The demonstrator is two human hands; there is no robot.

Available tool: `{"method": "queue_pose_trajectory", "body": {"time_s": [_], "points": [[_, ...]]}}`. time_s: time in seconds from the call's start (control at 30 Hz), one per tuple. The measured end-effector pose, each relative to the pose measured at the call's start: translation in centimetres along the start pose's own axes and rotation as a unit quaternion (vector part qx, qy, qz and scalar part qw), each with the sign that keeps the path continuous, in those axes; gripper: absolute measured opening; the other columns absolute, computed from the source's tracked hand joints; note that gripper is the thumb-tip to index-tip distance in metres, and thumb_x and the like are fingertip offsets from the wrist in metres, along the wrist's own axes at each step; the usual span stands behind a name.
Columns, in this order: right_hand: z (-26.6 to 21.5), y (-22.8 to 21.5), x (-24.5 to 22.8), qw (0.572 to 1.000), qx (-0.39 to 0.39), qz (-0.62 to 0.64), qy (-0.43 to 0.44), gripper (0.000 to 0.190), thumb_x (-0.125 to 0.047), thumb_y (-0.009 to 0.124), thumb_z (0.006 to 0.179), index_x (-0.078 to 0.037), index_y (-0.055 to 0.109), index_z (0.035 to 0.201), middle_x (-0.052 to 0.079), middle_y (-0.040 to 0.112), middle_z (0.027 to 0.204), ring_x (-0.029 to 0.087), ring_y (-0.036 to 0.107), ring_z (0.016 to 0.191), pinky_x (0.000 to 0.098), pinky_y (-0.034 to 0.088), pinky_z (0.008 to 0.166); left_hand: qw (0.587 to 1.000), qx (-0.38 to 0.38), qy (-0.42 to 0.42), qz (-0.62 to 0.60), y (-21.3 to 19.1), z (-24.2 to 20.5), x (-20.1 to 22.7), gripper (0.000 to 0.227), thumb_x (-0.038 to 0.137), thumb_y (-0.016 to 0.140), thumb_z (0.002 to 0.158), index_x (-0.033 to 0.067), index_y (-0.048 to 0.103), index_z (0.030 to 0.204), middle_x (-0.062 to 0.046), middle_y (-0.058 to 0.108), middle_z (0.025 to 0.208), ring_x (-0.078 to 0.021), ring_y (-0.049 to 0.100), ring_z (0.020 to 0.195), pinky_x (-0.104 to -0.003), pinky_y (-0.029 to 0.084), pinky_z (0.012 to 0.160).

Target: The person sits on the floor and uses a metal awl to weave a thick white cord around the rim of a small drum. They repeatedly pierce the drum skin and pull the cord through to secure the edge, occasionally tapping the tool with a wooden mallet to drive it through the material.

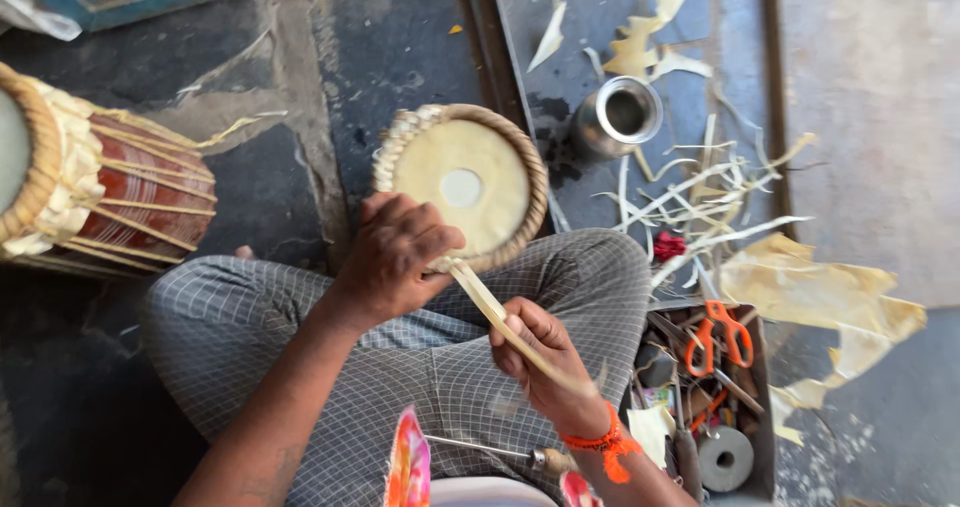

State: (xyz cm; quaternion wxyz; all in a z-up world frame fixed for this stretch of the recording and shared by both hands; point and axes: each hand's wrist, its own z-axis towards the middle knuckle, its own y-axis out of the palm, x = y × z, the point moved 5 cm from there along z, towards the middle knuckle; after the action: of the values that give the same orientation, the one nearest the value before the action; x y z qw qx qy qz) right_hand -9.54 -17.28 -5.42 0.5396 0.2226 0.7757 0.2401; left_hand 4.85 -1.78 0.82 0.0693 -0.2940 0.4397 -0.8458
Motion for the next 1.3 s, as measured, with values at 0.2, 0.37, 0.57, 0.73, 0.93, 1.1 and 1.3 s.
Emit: {"method": "queue_pose_trajectory", "body": {"time_s": [0.2, 0.37, 0.57, 0.73, 0.93, 1.1, 1.3], "points": [[-2.2, 0.6, -6.0, 0.968, 0.025, -0.233, -0.088, 0.032, -0.031, 0.06, 0.102, 0.0, 0.069, 0.101, -0.001, 0.056, 0.068, 0.008, 0.05, 0.057, 0.0228, 0.039, 0.052, 0.993, 0.104, 0.009, 0.05, -0.1, -1.0, 1.5, 0.041, 0.046, 0.076, 0.086, 0.0198, 0.073, 0.117, -0.001, 0.055, 0.094, -0.0228, 0.052, 0.096, -0.048, 0.033, 0.098], [0.6, 4.7, -9.0, 0.975, 0.008, -0.153, -0.16, 0.027, -0.026, 0.06, 0.11, 0.0, 0.065, 0.102, -0.001, 0.054, 0.075, 0.007, 0.048, 0.063, 0.0231, 0.037, 0.057, 0.977, 0.196, -0.017, 0.082, 2.0, 0.1, 1.6, 0.023, 0.039, 0.073, 0.097, 0.0188, 0.077, 0.108, 0.005, 0.061, 0.096, -0.0172, 0.054, 0.097, -0.046, 0.032, 0.099], [6.1, 9.1, -9.4, 0.99, -0.027, -0.039, -0.13, 0.021, -0.019, 0.061, 0.112, 0.001, 0.065, 0.105, 0.002, 0.057, 0.072, 0.006, 0.049, 0.057, 0.0195, 0.036, 0.049, 0.962, 0.257, -0.08, 0.04, -1.0, 0.7, -6.2, 0.019, 0.035, 0.073, 0.094, 0.0186, 0.074, 0.085, 0.003, 0.061, 0.085, -0.0191, 0.053, 0.093, -0.043, 0.03, 0.096], [10.4, 10.1, -12.9, 0.986, 0.017, 0.007, -0.167, 0.022, -0.019, 0.055, 0.101, -0.002, 0.066, 0.11, 0.004, 0.067, 0.08, 0.013, 0.059, 0.061, 0.0231, 0.047, 0.055, 0.958, 0.271, -0.078, -0.058, -2.1, 1.6, -11.6, 0.027, 0.034, 0.073, 0.096, 0.0134, 0.068, 0.079, 0.001, 0.061, 0.078, -0.0172, 0.057, 0.081, -0.041, 0.033, 0.096], [1.3, -3.7, -6.9, 0.651, -0.142, -0.74, -0.089, 0.01, -0.01, 0.057, 0.094, -0.009, 0.064, 0.1, 0.008, 0.065, 0.097, 0.022, 0.067, 0.088, 0.0376, 0.056, 0.078, 0.956, 0.193, -0.157, -0.154, -0.7, 5.8, -17.6, 0.04, 0.032, 0.077, 0.094, 0.0072, 0.065, 0.066, -0.002, 0.06, 0.063, -0.0136, 0.054, 0.053, -0.034, 0.045, 0.053], [-11.9, -10.0, 6.7, 0.585, -0.284, -0.718, 0.249, 0.037, -0.011, 0.06, 0.094, -0.005, 0.053, 0.13, 0.013, 0.058, 0.115, 0.029, 0.067, 0.1, 0.0395, 0.059, 0.084, 0.962, 0.205, -0.091, -0.153, 0.3, 7.6, -16.4, 0.032, 0.029, 0.077, 0.098, 0.0058, 0.069, 0.078, -0.004, 0.065, 0.078, -0.0141, 0.062, 0.066, -0.034, 0.049, 0.062], [-9.9, -6.6, -6.0, 0.88, 0.046, -0.359, 0.309, 0.054, 0.005, 0.062, 0.076, -0.007, 0.056, 0.129, 0.009, 0.061, 0.077, 0.014, 0.064, 0.062, 0.0289, 0.053, 0.051, 0.967, 0.218, 0.031, -0.126, 0.0, 8.7, -14.2, 0.03, 0.038, 0.078, 0.093, 0.01, 0.072, 0.084, -0.008, 0.07, 0.092, -0.0221, 0.064, 0.097, -0.041, 0.044, 0.09]]}}
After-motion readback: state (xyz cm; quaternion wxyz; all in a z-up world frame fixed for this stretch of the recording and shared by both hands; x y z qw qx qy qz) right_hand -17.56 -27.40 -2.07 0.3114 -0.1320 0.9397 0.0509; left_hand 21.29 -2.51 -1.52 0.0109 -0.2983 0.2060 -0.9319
